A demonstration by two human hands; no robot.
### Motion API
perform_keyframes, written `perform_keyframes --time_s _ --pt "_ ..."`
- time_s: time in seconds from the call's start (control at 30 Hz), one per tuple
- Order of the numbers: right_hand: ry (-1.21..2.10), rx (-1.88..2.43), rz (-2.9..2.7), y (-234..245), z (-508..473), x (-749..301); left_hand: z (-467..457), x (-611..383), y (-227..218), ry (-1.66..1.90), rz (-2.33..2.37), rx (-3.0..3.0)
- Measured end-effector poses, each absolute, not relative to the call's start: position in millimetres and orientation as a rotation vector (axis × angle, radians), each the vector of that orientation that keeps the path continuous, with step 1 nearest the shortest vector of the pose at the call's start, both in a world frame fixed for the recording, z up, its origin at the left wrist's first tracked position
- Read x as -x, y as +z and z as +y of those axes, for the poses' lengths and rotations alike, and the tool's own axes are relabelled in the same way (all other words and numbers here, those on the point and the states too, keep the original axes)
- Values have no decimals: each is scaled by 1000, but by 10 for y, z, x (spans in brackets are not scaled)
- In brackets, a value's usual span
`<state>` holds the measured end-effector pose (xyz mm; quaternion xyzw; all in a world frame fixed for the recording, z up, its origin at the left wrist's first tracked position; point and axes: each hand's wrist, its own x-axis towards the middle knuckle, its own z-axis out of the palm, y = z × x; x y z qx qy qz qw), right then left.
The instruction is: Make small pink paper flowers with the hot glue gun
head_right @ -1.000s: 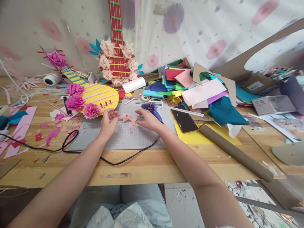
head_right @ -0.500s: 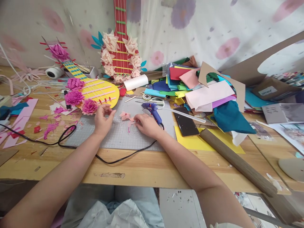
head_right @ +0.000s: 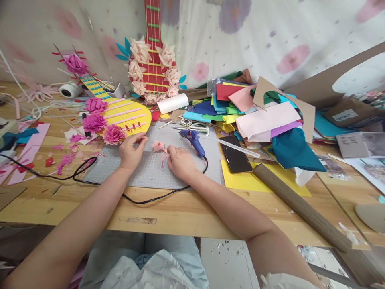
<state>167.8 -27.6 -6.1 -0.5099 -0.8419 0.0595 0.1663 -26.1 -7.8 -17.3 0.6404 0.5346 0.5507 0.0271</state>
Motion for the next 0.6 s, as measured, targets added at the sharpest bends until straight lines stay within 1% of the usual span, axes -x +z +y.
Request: perform_keyframes --time_s 0.07,0.13,0.27,0.33,0.43,0.6 --pt "324 1471 -2291 -31 -278 -1697 -87 254 -164 1694 1647 -1976" --pt "574 1431 -2127 -15 -258 -1734 -115 236 -152 1706 1625 -1949" --pt "1091 1220 -1746 -30 -143 -1821 -219 187 -122 1751 1571 -1870" --pt "1209 1175 -1630 -36 -88 -1850 -274 166 -107 1757 1556 -1871" --pt "1144 1236 -1678 -17 -81 -1850 -329 147 -82 1762 1521 -1903" --pt "667 1408 -2077 -1 -242 -1718 -356 135 -39 1712 1492 -1917"
